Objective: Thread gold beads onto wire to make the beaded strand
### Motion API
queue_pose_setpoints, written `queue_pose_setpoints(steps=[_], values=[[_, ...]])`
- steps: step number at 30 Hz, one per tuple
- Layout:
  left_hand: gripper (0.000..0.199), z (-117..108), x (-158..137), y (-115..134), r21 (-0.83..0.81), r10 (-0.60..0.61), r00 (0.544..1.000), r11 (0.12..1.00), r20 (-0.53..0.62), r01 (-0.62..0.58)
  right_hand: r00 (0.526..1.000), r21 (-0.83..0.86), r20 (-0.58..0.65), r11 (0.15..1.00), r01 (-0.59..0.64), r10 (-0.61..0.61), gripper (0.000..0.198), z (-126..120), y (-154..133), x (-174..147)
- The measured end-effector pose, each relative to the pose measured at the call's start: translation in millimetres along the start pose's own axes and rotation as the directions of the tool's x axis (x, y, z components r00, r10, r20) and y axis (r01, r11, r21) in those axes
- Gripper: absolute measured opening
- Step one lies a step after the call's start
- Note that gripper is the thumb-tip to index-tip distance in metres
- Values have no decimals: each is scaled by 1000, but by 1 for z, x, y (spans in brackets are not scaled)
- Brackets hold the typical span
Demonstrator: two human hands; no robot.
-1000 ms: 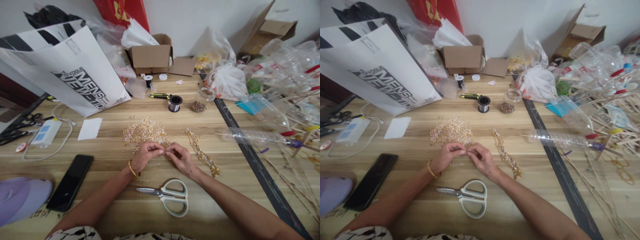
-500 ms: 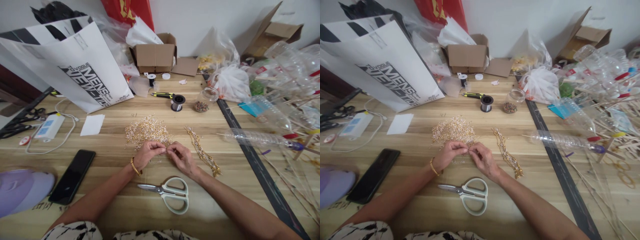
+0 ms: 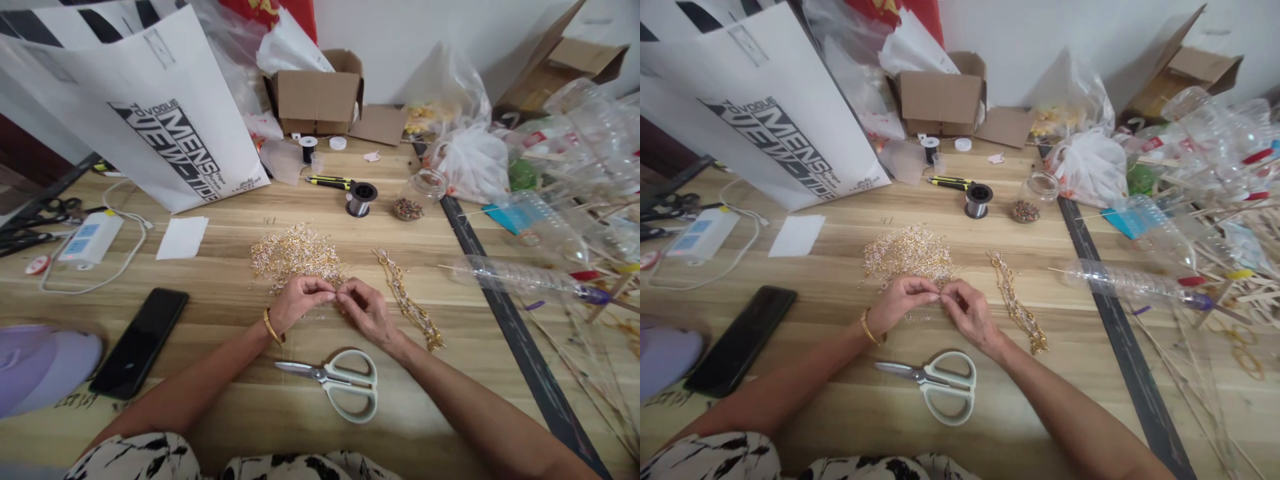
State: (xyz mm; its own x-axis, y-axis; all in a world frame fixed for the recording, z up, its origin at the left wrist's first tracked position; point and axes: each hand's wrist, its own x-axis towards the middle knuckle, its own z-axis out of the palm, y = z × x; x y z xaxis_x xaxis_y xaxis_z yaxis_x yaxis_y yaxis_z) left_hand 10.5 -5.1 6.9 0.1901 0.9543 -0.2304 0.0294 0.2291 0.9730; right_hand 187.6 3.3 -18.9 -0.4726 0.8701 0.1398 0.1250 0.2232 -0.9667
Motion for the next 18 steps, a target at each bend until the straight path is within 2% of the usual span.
queue_pose_setpoints(steps=[8, 18], values=[[12, -2, 0, 1, 43, 18, 999, 999, 31, -19, 1000, 48, 9, 999, -27, 26, 17, -1, 0, 0], [11, -4, 0, 2, -20, -8, 999, 1000, 50, 9, 1000, 52, -2, 999, -14, 14, 17, -2, -1, 0]])
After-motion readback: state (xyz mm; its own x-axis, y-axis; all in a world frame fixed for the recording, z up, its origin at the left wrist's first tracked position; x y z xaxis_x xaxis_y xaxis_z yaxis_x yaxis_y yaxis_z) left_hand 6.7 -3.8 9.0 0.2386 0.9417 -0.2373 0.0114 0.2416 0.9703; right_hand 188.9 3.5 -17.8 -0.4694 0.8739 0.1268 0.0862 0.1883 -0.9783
